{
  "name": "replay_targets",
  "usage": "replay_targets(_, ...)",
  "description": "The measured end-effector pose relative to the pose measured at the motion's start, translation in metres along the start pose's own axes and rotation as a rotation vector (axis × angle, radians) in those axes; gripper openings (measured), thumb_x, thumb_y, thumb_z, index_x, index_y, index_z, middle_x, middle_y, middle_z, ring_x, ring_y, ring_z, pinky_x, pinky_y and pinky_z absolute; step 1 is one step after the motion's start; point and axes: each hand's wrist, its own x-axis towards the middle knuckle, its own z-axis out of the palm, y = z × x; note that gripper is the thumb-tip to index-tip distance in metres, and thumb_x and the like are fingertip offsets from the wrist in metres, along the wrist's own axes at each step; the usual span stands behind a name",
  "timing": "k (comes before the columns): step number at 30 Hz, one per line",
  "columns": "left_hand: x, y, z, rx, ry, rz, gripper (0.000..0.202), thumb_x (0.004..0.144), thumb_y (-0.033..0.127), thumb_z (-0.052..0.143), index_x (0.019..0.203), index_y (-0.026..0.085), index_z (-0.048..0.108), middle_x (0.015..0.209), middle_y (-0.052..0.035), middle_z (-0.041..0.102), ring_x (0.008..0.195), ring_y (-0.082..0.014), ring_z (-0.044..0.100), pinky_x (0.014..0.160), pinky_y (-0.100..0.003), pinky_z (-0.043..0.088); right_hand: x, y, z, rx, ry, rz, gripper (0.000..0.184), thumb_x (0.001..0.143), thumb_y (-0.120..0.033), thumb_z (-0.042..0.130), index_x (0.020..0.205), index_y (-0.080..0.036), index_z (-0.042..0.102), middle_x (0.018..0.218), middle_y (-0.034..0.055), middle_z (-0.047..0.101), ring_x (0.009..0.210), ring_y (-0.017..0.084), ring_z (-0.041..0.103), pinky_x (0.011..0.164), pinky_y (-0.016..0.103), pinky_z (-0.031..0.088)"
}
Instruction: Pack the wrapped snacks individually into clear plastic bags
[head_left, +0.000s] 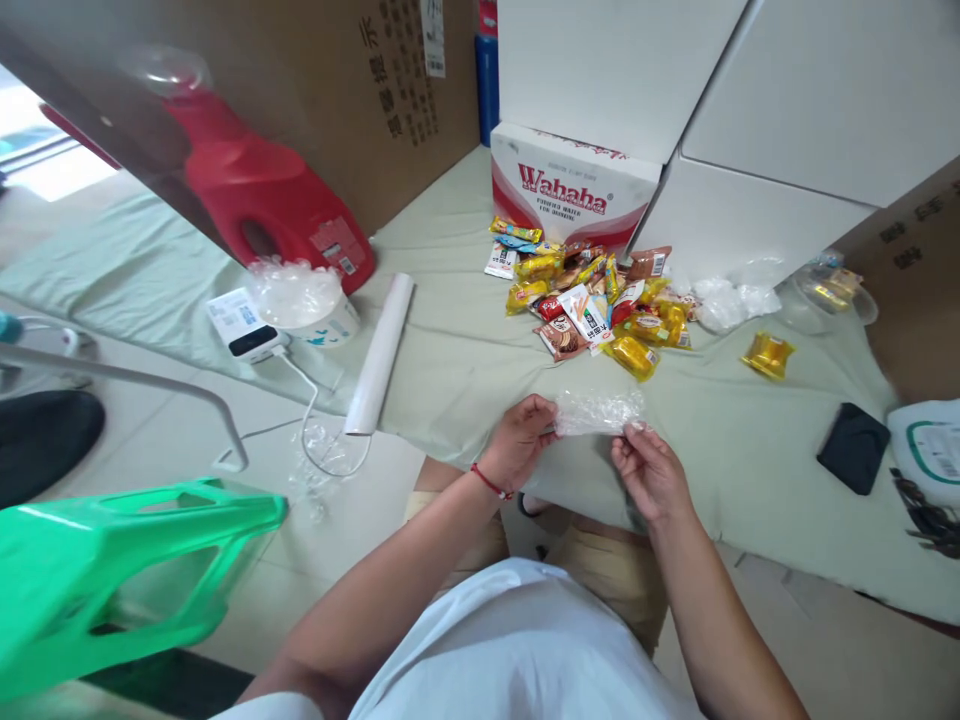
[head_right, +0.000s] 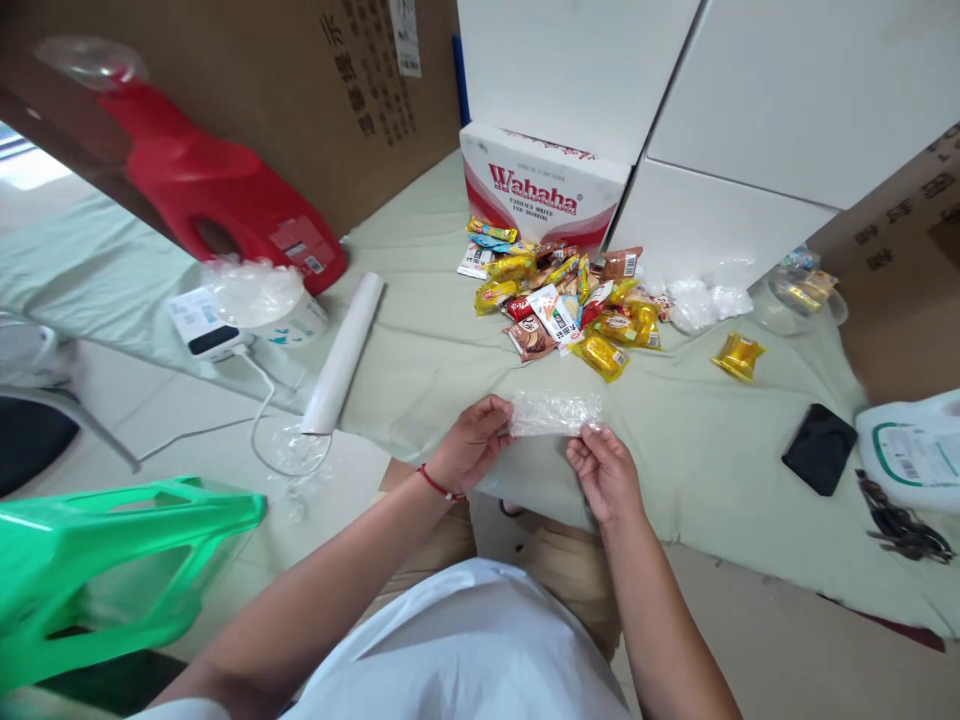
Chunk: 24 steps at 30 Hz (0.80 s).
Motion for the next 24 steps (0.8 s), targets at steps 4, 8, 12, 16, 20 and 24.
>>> replay_targets(4, -0.001, -0.005, -0.008, 0.051, -0.027, 0.072, 0.047, 0.062, 0.057, 0.093, 0.072, 0.023, 0.061, 0.084, 0.0009, 0.059, 0.075, -0.0127, 0.056, 0.072, -0.027, 0.051, -0.004, -0.008, -0.007, -0.209, 0.143, -0.122, 0.041, 0.07, -0.046, 0.088, 0.091, -0.022, 0.063, 0.077, -0.0019, 0.062, 0.063, 0.012, 0.059, 0.06, 0.025, 0.056)
replay_targets(8, -0.004, -0.007, -0.008, 0.273, -0.04, 0.26, 0.04, 0.074, 0.059, 0.085, 0.073, 0.024, 0.065, 0.097, -0.0018, 0.066, 0.09, -0.0168, 0.06, 0.084, -0.03, 0.049, -0.015, -0.026, -0.001, -0.647, 0.238, -0.587, 0.035, 0.087, -0.042, 0.075, 0.117, -0.024, 0.067, 0.114, 0.0074, 0.066, 0.069, 0.011, 0.057, 0.064, 0.025, 0.055)
replay_targets(12, -0.012, -0.009, -0.006, 0.335, -0.147, 0.291, 0.039, 0.077, 0.056, 0.083, 0.077, 0.021, 0.064, 0.107, -0.0067, 0.071, 0.103, -0.0214, 0.063, 0.093, -0.034, 0.049, -0.012, -0.027, 0.016, -0.859, -0.231, -0.764, 0.029, 0.094, -0.029, 0.067, 0.123, -0.029, 0.071, 0.141, 0.0103, 0.059, 0.089, 0.016, 0.069, 0.076, 0.031, 0.061)
replay_targets(16, -0.014, -0.012, -0.006, 0.238, 0.0, 0.114, 0.041, 0.086, 0.063, 0.065, 0.094, 0.023, 0.059, 0.114, -0.0071, 0.07, 0.091, -0.0199, 0.067, 0.079, -0.033, 0.052, 0.001, -0.008, 0.025, -0.953, -0.388, -0.916, 0.025, 0.098, -0.015, 0.058, 0.107, -0.028, 0.077, 0.115, 0.0065, 0.072, 0.104, 0.018, 0.072, 0.089, 0.032, 0.06)
replay_targets(20, -0.006, -0.014, -0.005, 0.457, 0.093, 0.146, 0.032, 0.081, 0.052, 0.073, 0.083, 0.021, 0.063, 0.081, -0.0004, 0.066, 0.074, -0.0158, 0.059, 0.066, -0.026, 0.043, 0.004, 0.004, 0.025, -0.971, -0.451, -0.961, 0.027, 0.098, -0.014, 0.058, 0.109, -0.029, 0.078, 0.132, 0.0076, 0.069, 0.107, 0.019, 0.073, 0.091, 0.034, 0.061)
replay_targets(24, 0.007, -0.016, -0.011, 0.424, 0.168, 0.215, 0.024, 0.08, 0.042, 0.071, 0.075, 0.02, 0.061, 0.063, 0.0056, 0.05, 0.06, -0.0109, 0.045, 0.058, -0.024, 0.034, 0.002, 0.005, 0.011, -0.886, -0.371, -0.951, 0.027, 0.097, -0.015, 0.06, 0.109, -0.03, 0.079, 0.151, 0.0078, 0.058, 0.111, 0.02, 0.07, 0.095, 0.037, 0.06)
